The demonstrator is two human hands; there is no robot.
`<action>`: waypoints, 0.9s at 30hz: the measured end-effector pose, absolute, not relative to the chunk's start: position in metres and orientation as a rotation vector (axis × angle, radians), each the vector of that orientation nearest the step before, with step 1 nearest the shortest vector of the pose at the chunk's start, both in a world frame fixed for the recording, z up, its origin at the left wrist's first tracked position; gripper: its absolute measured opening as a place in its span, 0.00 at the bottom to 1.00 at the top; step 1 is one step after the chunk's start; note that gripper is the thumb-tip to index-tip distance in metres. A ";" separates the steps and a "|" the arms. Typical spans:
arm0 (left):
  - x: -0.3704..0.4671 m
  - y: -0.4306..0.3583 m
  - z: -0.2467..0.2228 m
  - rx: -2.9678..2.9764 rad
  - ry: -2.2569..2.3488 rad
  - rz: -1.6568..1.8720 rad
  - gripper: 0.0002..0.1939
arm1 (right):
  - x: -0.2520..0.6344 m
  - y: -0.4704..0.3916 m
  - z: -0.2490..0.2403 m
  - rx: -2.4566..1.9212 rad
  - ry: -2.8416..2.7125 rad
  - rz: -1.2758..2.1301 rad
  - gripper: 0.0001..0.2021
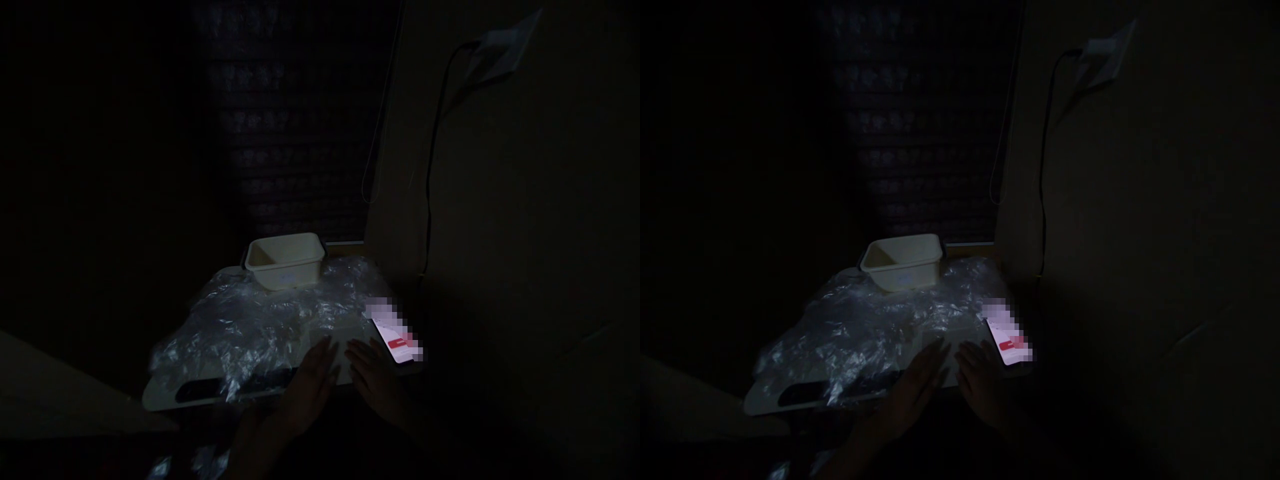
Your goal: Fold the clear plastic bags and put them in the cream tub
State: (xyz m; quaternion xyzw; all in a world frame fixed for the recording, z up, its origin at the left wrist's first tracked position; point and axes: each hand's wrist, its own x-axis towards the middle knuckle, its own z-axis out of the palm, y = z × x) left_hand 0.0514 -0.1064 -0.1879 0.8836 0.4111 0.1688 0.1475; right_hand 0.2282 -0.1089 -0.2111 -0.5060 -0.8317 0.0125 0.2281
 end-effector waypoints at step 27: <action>0.041 -0.104 -0.200 2.772 1.340 0.312 0.22 | 0.251 -0.060 -0.230 -1.373 -1.348 0.661 0.12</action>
